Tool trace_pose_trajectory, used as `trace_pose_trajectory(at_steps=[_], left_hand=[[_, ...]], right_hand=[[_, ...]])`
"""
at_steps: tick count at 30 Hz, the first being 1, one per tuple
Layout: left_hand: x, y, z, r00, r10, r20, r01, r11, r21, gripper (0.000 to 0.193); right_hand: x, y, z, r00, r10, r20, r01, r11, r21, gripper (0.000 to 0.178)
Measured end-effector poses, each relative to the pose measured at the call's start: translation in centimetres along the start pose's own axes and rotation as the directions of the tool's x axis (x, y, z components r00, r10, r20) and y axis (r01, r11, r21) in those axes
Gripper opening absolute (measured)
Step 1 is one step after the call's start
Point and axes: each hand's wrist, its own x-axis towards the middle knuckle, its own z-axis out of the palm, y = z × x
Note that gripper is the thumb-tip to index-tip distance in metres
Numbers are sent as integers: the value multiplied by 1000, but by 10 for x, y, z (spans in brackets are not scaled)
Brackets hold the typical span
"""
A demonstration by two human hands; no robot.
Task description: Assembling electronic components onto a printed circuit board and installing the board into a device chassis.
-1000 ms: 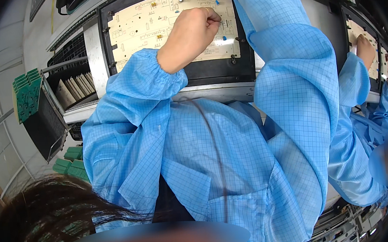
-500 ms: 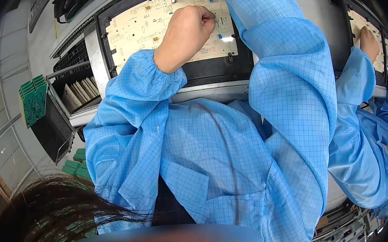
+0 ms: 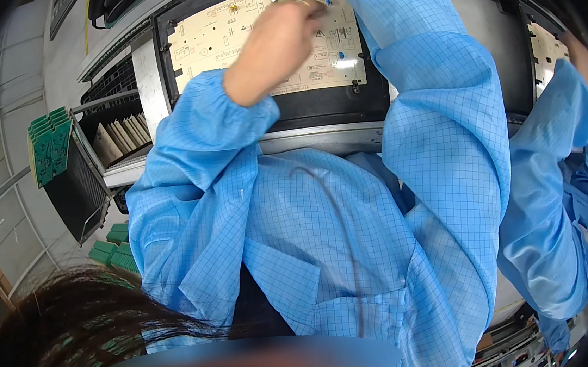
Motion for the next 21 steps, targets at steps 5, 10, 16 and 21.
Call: trace_pose_trajectory(at_steps=[5, 10, 16, 21], left_hand=[[-42, -34, -52, 966, -251, 64, 245, 966, 87, 17], [-4, -19, -22, 971, -45, 234, 41, 999, 25, 13], [-10, -28, -20, 974, 16, 227, -41, 993, 107, 9], [-13, -18, -23, 973, 93, 212, -132, 976, 176, 12]], right_hand=[[6, -80, 4, 972, -208, -110, 236, 878, 416, 10], [-85, -49, -129, 847, 347, 402, -531, 567, 630, 5], [-189, -7, -122, 849, 338, 406, -464, 845, 265, 15], [-208, -24, -109, 728, 542, 419, -675, 674, 301, 16]])
